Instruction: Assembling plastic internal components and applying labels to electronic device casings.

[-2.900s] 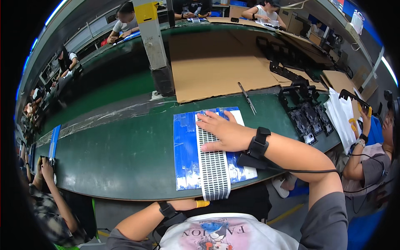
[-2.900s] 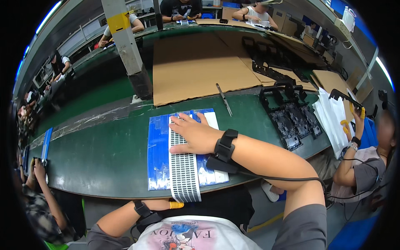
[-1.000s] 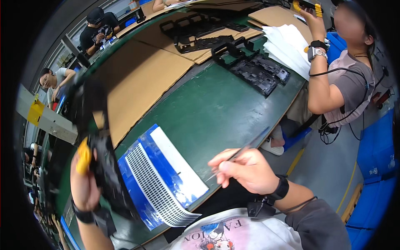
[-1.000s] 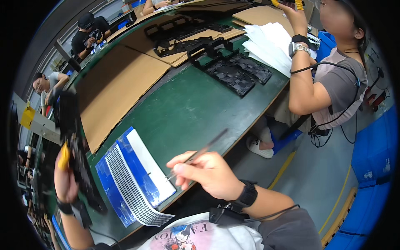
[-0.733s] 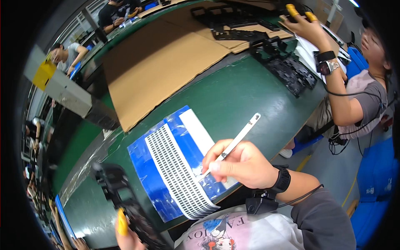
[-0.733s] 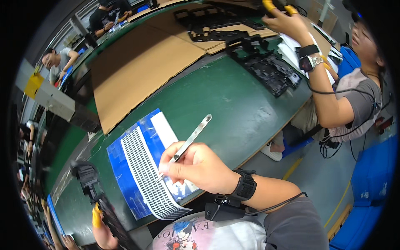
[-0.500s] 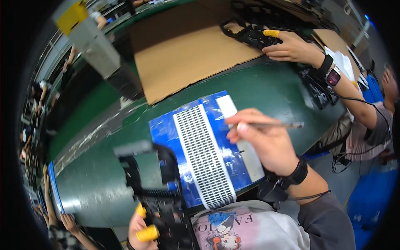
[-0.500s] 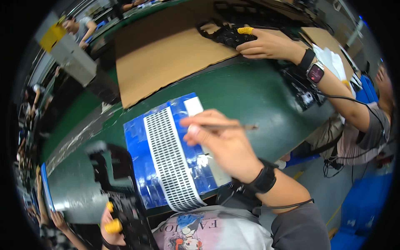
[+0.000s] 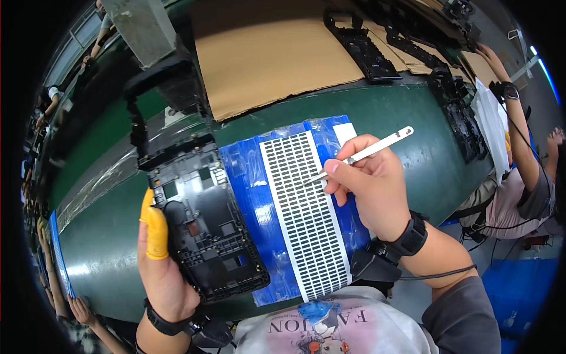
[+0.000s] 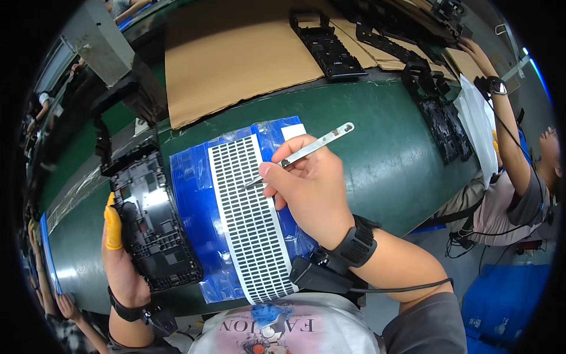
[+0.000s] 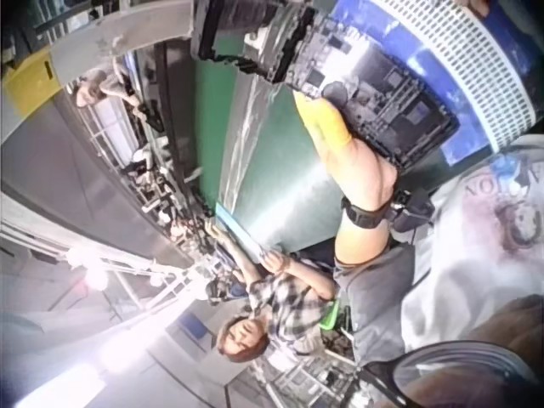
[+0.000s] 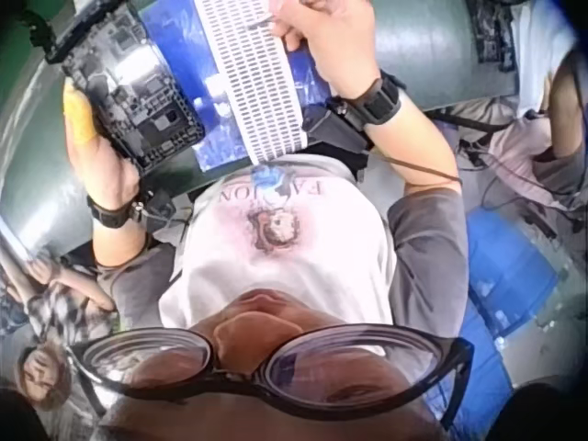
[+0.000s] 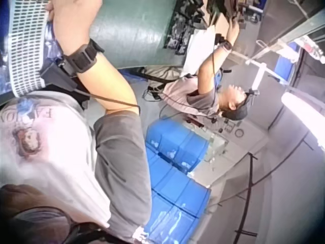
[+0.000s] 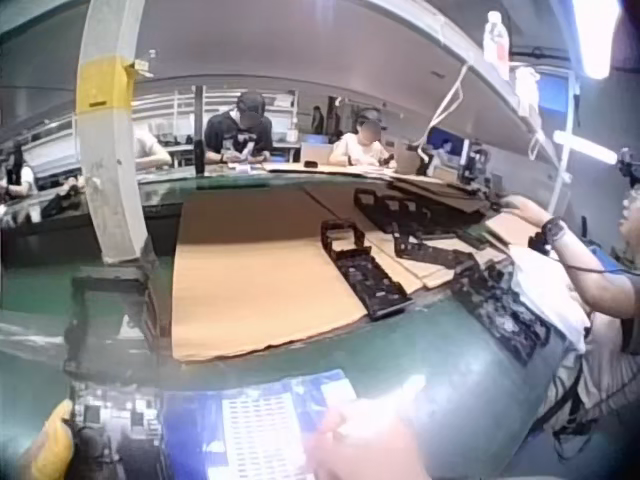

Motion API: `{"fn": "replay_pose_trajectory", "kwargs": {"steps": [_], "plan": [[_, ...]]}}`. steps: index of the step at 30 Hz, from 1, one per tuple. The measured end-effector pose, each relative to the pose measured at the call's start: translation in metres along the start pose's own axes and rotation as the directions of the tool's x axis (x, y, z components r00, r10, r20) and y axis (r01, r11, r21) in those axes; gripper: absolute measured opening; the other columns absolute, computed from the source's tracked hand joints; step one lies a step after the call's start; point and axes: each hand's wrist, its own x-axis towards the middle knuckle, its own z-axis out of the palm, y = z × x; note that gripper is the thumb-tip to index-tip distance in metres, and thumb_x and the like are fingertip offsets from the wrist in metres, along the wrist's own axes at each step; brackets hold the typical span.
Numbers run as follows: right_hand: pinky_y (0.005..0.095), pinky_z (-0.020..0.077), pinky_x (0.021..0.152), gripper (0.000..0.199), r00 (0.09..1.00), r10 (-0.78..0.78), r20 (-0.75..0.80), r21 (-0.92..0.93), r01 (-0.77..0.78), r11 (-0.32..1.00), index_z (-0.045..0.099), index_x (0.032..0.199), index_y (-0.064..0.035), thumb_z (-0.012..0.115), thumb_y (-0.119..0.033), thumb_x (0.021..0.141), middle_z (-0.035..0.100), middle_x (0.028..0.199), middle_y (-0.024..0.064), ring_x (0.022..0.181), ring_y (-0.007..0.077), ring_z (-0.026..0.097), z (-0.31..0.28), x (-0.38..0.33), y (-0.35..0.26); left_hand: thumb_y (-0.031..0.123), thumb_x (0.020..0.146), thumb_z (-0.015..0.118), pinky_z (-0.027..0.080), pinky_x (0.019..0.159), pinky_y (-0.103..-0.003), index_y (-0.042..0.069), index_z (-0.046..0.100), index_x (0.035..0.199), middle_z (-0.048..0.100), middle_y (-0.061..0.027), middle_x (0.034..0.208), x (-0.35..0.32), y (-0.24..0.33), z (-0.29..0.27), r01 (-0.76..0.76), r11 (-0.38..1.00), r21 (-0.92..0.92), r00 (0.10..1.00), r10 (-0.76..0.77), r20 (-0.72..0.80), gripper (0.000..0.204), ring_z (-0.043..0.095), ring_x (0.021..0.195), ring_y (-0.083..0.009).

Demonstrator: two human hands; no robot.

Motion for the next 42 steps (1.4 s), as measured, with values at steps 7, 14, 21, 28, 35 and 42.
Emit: {"fn": "replay_pose_trajectory", "kwargs": {"steps": [7, 14, 21, 28, 35, 42], "plan": [[0.0169, 0.0389, 0.039, 0.015, 0.998, 0.034, -0.05, -0.065, -0.038, 0.997, 0.044, 0.08, -0.0007, 0.056, 0.002, 0.073, 0.052, 0.063, 0.0048, 0.051, 0.0078, 0.053, 0.0, -0.002, 0.0, 0.03, 0.087, 0.039, 0.049, 0.072, -0.032, 0.011, 0.038, 0.12, 0.054, -0.0074, 0.101, 0.001, 0.005, 0.008, 0.057, 0.981, -0.184, 0.992, -0.077, -0.103, 0.037, 0.056, 0.085, -0.0171], [0.0171, 0.0394, 0.039, 0.015, 0.999, 0.03, -0.035, -0.067, -0.032, 0.997, 0.044, 0.081, 0.0003, 0.056, 0.003, 0.073, 0.052, 0.064, 0.0047, 0.051, 0.0078, 0.053, 0.001, 0.0, 0.0, 0.025, 0.088, 0.039, 0.044, 0.081, -0.033, 0.013, 0.035, 0.122, 0.051, -0.0041, 0.105, 0.003, 0.002, 0.0, 0.034, 0.969, -0.247, 0.998, -0.045, -0.039, 0.037, 0.052, 0.091, -0.0154], [0.0174, 0.0383, 0.04, 0.013, 0.999, 0.047, 0.008, 0.047, -0.047, 0.998, 0.047, 0.083, -0.0002, 0.054, 0.004, 0.074, 0.056, 0.065, 0.0103, 0.048, 0.0095, 0.051, 0.005, -0.01, -0.018, 0.02, 0.086, 0.044, 0.042, 0.08, -0.031, 0.014, 0.033, 0.121, 0.048, -0.0024, 0.106, 0.004, -0.005, 0.01, 0.107, 0.94, -0.323, 0.994, -0.109, 0.011, 0.038, 0.05, 0.088, -0.0137], [0.0216, 0.0448, 0.062, 0.015, 0.883, 0.105, 0.457, -0.019, -0.108, 0.994, 0.052, 0.082, 0.0022, 0.06, 0.006, 0.069, 0.057, 0.079, 0.0107, 0.07, 0.0127, 0.056, 0.064, -0.034, -0.044, 0.018, 0.087, 0.043, 0.045, 0.079, -0.031, 0.017, 0.033, 0.121, 0.048, -0.0025, 0.107, -0.009, -0.001, 0.009, 0.252, 0.893, -0.372, 0.965, -0.202, 0.167, 0.036, 0.05, 0.089, -0.0129], [0.0173, 0.0462, 0.06, 0.022, 0.95, 0.073, 0.302, 0.106, -0.11, 0.988, 0.052, 0.091, 0.0033, 0.06, 0.005, 0.071, 0.057, 0.081, 0.0085, 0.072, 0.0101, 0.057, 0.064, -0.037, -0.014, 0.031, 0.087, 0.038, 0.036, 0.091, -0.039, 0.014, 0.026, 0.126, 0.04, -0.0073, 0.121, -0.009, 0.0, 0.012, 0.188, 0.959, -0.211, 0.977, -0.162, 0.137, 0.044, 0.042, 0.109, -0.0217], [0.0175, 0.0472, 0.061, 0.023, 0.941, 0.049, 0.336, 0.11, -0.091, 0.99, 0.051, 0.093, 0.0049, 0.058, 0.006, 0.072, 0.058, 0.083, 0.0115, 0.073, 0.0117, 0.058, 0.065, -0.036, -0.011, 0.031, 0.088, 0.037, 0.036, 0.091, -0.039, 0.014, 0.025, 0.127, 0.039, -0.0069, 0.121, -0.009, -0.001, 0.01, 0.186, 0.954, -0.234, 0.977, -0.155, 0.145, 0.045, 0.042, 0.109, -0.0216]]}}
